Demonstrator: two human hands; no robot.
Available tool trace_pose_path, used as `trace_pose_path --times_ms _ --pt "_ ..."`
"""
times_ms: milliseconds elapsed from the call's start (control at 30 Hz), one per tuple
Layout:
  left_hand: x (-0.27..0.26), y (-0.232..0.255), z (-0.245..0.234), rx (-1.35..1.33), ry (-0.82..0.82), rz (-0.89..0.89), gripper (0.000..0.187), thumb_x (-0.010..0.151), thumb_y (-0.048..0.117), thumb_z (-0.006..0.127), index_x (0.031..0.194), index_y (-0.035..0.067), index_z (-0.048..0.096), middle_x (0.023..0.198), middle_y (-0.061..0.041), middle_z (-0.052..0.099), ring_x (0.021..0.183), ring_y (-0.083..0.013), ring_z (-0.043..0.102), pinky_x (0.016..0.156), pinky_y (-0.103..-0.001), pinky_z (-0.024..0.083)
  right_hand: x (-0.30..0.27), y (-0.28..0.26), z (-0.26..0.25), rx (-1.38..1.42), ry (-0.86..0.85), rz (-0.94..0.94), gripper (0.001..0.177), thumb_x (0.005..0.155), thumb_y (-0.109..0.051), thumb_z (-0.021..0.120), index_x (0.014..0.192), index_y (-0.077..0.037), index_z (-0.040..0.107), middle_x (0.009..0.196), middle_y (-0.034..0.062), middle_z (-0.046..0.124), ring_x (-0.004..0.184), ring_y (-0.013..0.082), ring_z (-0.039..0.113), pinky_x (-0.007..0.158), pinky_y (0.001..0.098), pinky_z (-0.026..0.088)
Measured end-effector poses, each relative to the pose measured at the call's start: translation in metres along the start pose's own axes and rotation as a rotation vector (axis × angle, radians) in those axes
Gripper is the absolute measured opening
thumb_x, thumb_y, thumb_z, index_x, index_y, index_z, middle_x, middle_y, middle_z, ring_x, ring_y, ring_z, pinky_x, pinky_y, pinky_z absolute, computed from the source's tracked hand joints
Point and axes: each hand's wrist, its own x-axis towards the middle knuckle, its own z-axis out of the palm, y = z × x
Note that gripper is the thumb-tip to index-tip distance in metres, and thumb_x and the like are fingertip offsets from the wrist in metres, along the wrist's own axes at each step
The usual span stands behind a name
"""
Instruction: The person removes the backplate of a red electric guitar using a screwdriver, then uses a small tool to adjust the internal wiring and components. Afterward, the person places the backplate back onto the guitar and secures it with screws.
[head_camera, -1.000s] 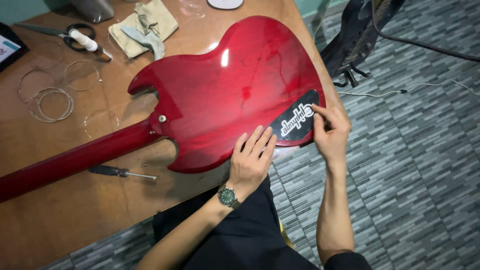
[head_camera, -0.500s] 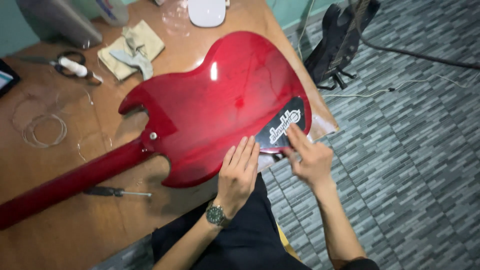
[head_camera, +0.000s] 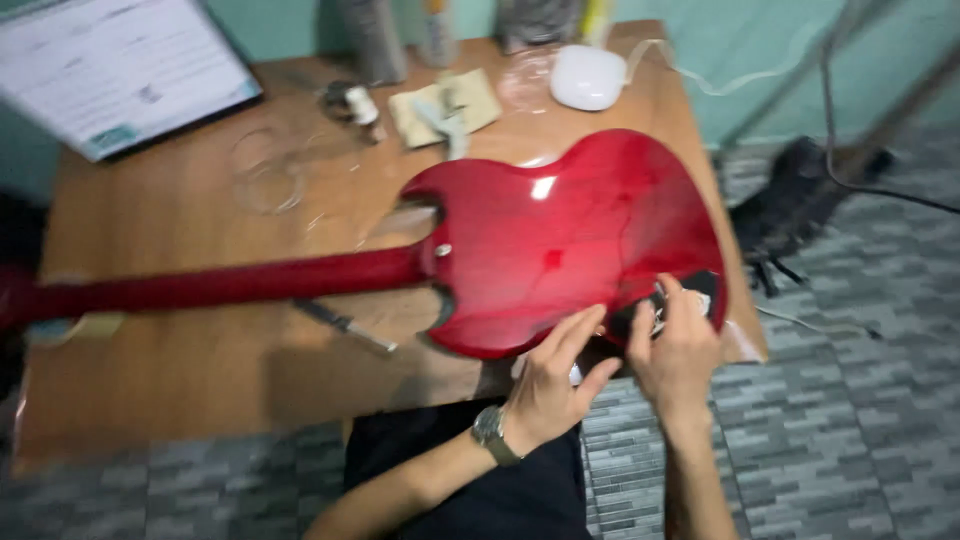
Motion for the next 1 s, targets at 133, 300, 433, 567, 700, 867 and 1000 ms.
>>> trace_pose_path --times_ms 133,300,433,567,700,867,1000 --pt "0.012 -0.035 -0.004 -0.225 0.208 -0.172 0.029 0.092 0.009 0.073 0.12 0.002 0.071 0.117 -0.014 0.07 0.109 -0.0347 0.072 0.093 -0.04 0.058 -0.009 -0.053 0.034 0.215 -0.11 -0.135 0.066 0.081 -0.014 0.063 0.146 -0.002 0.057 0.109 0.0136 0.06 0.089 0.0372 0.062 0.082 0.0437 0.052" --pt "0.026 -0.065 -0.04 -0.389 0.32 -0.346 0.007 0.094 0.015 0.076 0.1 0.011 0.077 0.093 -0.003 0.077 0.088 -0.0152 0.074 0.075 -0.029 0.058 0.015 -0.096 0.043 0.587 -0.208 -0.217 0.065 0.093 0.007 0.047 0.156 0.008 0.035 0.114 0.0229 0.052 0.102 0.0451 0.062 0.091 0.047 0.052" --pt "0.06 -0.059 -0.091 -0.396 0.359 -0.265 0.015 0.103 0.016 0.058 0.095 0.007 0.067 0.088 -0.009 0.074 0.08 -0.0208 0.074 0.07 -0.032 0.057 0.027 -0.094 0.039 0.675 -0.157 -0.223 0.063 0.094 0.001 0.06 0.154 0.008 0.041 0.124 0.0258 0.054 0.112 0.0481 0.06 0.097 0.0526 0.048" --pt "0.132 -0.101 -0.125 0.14 0.106 -0.182 0.011 0.104 0.014 0.053 0.108 0.008 0.061 0.087 -0.016 0.074 0.08 -0.0368 0.073 0.072 -0.048 0.056 0.02 -0.055 0.046 0.5 -0.083 -0.127 0.046 0.097 -0.008 0.066 0.142 0.002 0.059 0.121 0.0218 0.058 0.112 0.0451 0.06 0.096 0.0513 0.048" --pt "0.222 -0.269 -0.072 0.761 -0.18 -0.082 0.008 0.099 0.032 0.059 0.106 0.028 0.062 0.098 0.002 0.067 0.102 -0.0265 0.071 0.088 -0.049 0.054 0.004 -0.039 0.07 0.377 -0.098 -0.07 0.036 0.09 -0.01 0.074 0.125 -0.001 0.069 0.115 0.0182 0.063 0.101 0.0393 0.063 0.087 0.0493 0.051" --pt "0.268 -0.324 -0.035 0.924 -0.329 -0.176 0.005 0.088 0.021 0.07 0.089 0.019 0.074 0.094 -0.007 0.074 0.103 -0.0334 0.072 0.088 -0.056 0.051 0.001 -0.041 0.075 0.306 -0.009 -0.101 0.03 0.092 -0.014 0.072 0.121 -0.005 0.07 0.115 0.0125 0.063 0.098 0.0339 0.064 0.086 0.0446 0.051" --pt "0.284 -0.341 -0.032 0.918 -0.341 -0.265 0.015 0.086 0.017 0.067 0.093 0.015 0.08 0.094 -0.014 0.078 0.099 -0.0375 0.075 0.081 -0.054 0.059 -0.002 -0.04 0.082 0.26 0.017 -0.113 0.027 0.092 -0.018 0.07 0.117 -0.007 0.071 0.113 0.0097 0.062 0.096 0.0313 0.064 0.083 0.044 0.051"
